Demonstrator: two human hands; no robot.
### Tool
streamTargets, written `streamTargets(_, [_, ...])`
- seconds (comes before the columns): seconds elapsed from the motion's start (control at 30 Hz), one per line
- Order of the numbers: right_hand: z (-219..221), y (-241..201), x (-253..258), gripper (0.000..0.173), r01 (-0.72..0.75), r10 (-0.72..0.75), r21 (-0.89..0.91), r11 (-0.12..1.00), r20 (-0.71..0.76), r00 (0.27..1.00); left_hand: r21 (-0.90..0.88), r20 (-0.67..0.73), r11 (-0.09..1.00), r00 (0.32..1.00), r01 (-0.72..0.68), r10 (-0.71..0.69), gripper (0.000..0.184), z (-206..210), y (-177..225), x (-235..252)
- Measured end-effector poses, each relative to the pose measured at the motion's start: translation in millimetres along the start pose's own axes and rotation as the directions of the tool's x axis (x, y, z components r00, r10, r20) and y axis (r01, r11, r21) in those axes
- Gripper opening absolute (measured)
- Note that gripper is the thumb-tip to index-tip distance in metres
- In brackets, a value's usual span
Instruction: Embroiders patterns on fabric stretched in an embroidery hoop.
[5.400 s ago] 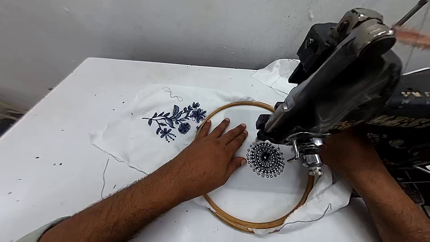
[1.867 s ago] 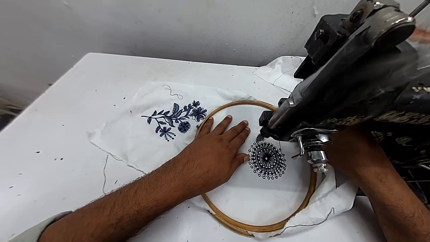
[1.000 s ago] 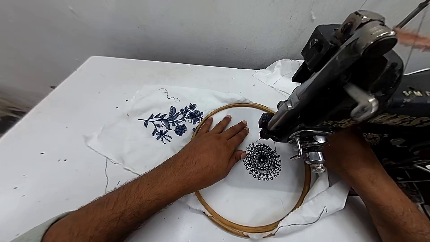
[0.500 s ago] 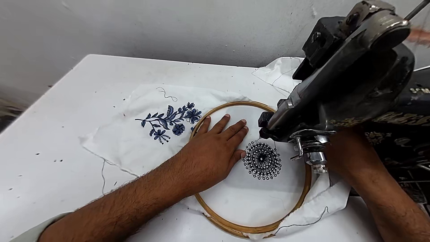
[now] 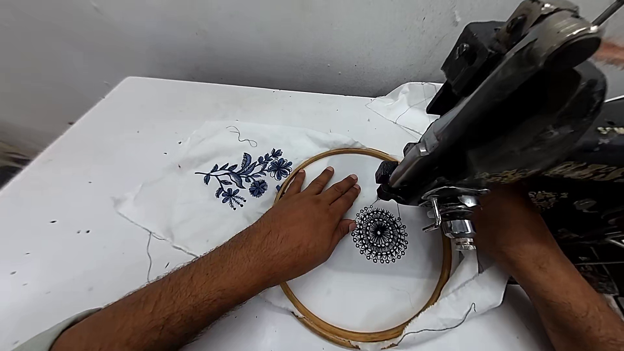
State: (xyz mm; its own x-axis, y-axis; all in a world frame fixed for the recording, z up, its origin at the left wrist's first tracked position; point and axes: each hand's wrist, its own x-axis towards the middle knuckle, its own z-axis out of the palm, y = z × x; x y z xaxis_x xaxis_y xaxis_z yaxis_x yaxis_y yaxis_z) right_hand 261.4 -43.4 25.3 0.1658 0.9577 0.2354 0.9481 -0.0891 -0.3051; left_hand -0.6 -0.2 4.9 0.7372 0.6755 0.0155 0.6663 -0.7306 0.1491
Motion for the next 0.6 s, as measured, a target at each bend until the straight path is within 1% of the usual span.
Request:
streamTargets(0.13, [-0.6, 0.4, 0.5, 0.022, -0.037, 0.036, 0.026, 0.999, 0.015, 0.999, -0.007, -0.041, 1.000, 0.999, 0.000, 0.000, 0.059, 2.6, -1.0, 1.2])
streamTargets(0.23, [-1.7, 1.7, 1.3, 0.023, -0.016, 0.015, 0.025, 1.000, 0.008, 1.000, -0.007, -0.037, 1.000, 0.999, 0.003, -0.003, 0.059, 4.0, 1.7, 1.1])
streamTargets(0.3, [-0.2, 1.9, 0.3, 0.020, 0.002, -0.002, 0.027, 1.000, -0.007, 1.000, -0.007, -0.018, 1.000, 1.000, 0.003, -0.003, 0.059, 2.4, 1.8, -0.5])
streamTargets(0.37, [-0.8, -1.3, -0.5, 0.019, -0.018, 0.018, 0.043, 0.999, 0.006, 1.000, -0.009, -0.010, 1.000, 1.000, 0.002, -0.002, 0.059, 0.4, 0.2, -0.8])
streamTargets(0.43, [0.4, 0.5, 0.8, 0.020, -0.021, 0.021, 0.044, 0.999, 0.004, 1.000, -0.006, -0.019, 1.000, 1.000, 0.002, -0.002, 0.059, 0.3, -1.0, 0.2])
streamTargets(0.5, [2.7, 5.6, 2.5, 0.021, 0.017, -0.016, 0.035, 0.999, -0.024, 1.000, -0.006, -0.039, 1.000, 0.999, 0.000, 0.000, 0.059, 2.8, -0.3, 1.3])
streamTargets(0.6, [0.1, 3.3, 2.1, 0.021, -0.002, 0.002, 0.024, 1.000, -0.001, 1.000, -0.007, -0.049, 1.000, 0.999, -0.010, 0.010, 0.059, 4.1, 1.3, 0.6])
